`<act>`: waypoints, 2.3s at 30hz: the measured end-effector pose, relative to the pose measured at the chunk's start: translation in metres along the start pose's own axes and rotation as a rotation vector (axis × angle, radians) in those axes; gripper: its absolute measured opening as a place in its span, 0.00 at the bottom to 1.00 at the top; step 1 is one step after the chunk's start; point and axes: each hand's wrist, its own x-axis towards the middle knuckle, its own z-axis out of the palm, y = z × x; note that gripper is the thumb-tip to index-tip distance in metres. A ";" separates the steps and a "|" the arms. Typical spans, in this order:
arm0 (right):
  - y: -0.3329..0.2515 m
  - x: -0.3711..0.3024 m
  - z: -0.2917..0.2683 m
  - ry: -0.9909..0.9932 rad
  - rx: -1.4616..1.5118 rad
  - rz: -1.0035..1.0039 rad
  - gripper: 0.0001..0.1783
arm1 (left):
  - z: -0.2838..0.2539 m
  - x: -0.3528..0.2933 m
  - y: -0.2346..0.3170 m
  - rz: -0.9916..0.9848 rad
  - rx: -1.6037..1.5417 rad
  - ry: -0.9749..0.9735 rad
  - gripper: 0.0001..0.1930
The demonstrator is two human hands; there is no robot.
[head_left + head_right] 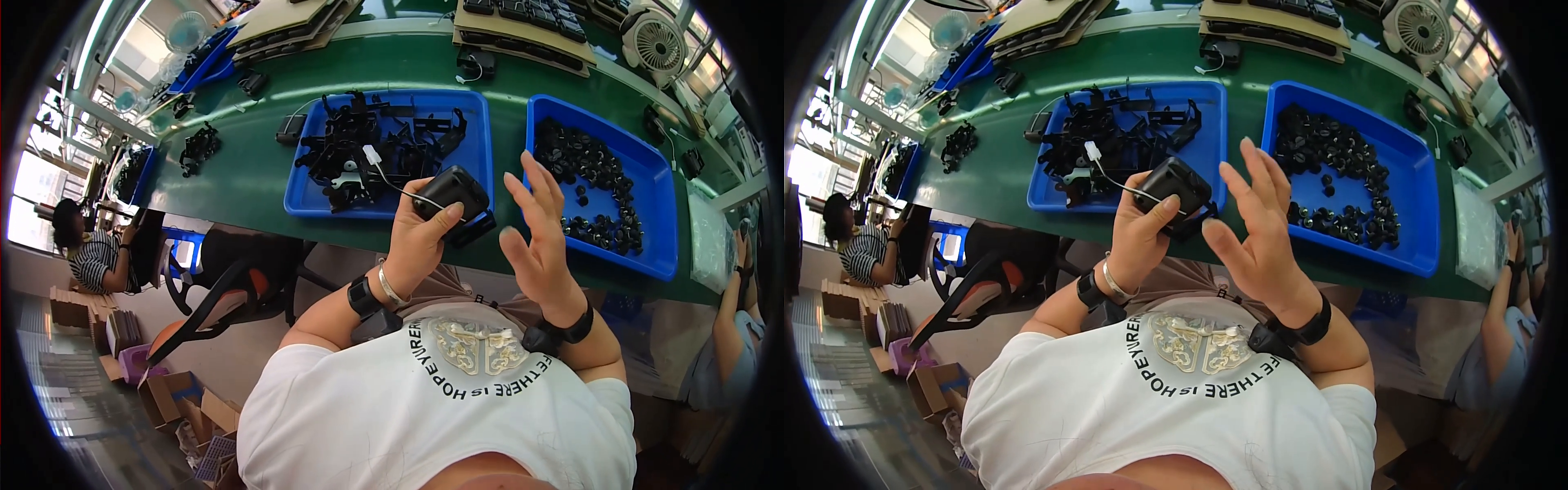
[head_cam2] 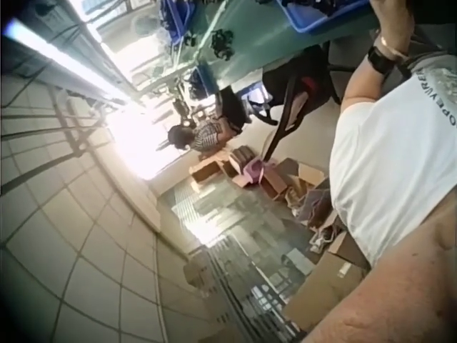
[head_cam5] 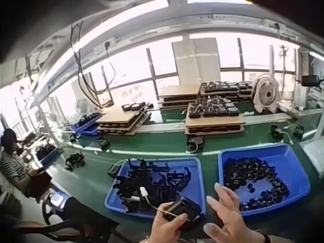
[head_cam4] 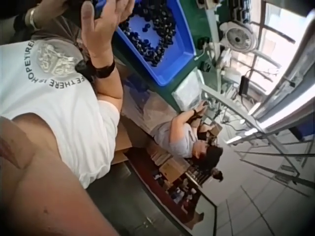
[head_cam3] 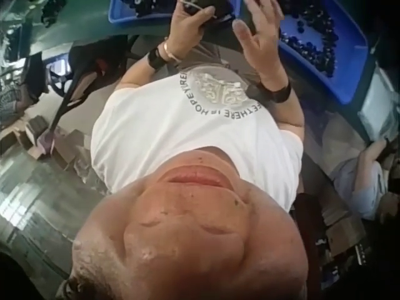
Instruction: The person assembles a device by fitting a metal bracket onto a black housing and inserting two plastic pins from a tray. After pressing the pins into place by hand, they set the completed assembly onto a stack on the workbench.
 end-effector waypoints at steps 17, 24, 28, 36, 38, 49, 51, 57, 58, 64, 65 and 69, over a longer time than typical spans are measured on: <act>0.000 0.000 0.008 -0.061 -0.090 0.071 0.29 | 0.008 -0.010 0.012 0.089 0.014 0.007 0.21; 0.007 -0.003 0.015 -0.032 -0.076 0.096 0.27 | 0.011 -0.008 0.010 0.101 0.049 -0.026 0.22; 0.001 0.001 0.007 0.042 0.064 -0.102 0.25 | 0.013 -0.006 0.009 0.098 0.054 -0.041 0.22; 0.009 0.008 0.016 0.125 -0.391 -0.038 0.17 | 0.010 -0.007 0.001 0.080 0.105 -0.042 0.23; 0.005 0.012 0.015 0.198 -0.438 -0.119 0.14 | 0.007 -0.009 -0.001 0.089 0.120 -0.038 0.23; -0.002 0.011 0.020 0.194 -0.412 -0.092 0.14 | 0.006 -0.011 -0.004 0.104 0.167 -0.045 0.24; -0.001 0.011 0.021 0.180 -0.405 -0.099 0.14 | 0.006 -0.011 -0.003 0.122 0.221 -0.053 0.24; -0.004 0.012 0.022 0.176 -0.423 -0.102 0.14 | 0.006 -0.011 0.000 0.188 0.280 -0.067 0.24; -0.005 0.012 0.023 0.176 -0.427 -0.101 0.13 | 0.006 -0.011 0.000 0.206 0.289 -0.075 0.24; -0.006 0.015 0.027 0.170 -0.384 -0.091 0.13 | 0.005 -0.013 0.006 0.227 0.290 -0.069 0.24; -0.006 0.016 0.027 0.178 -0.361 -0.069 0.13 | 0.007 -0.012 0.008 0.224 0.267 -0.065 0.24; -0.005 0.018 0.027 0.180 -0.392 -0.087 0.12 | 0.009 -0.011 0.007 0.225 0.223 -0.050 0.24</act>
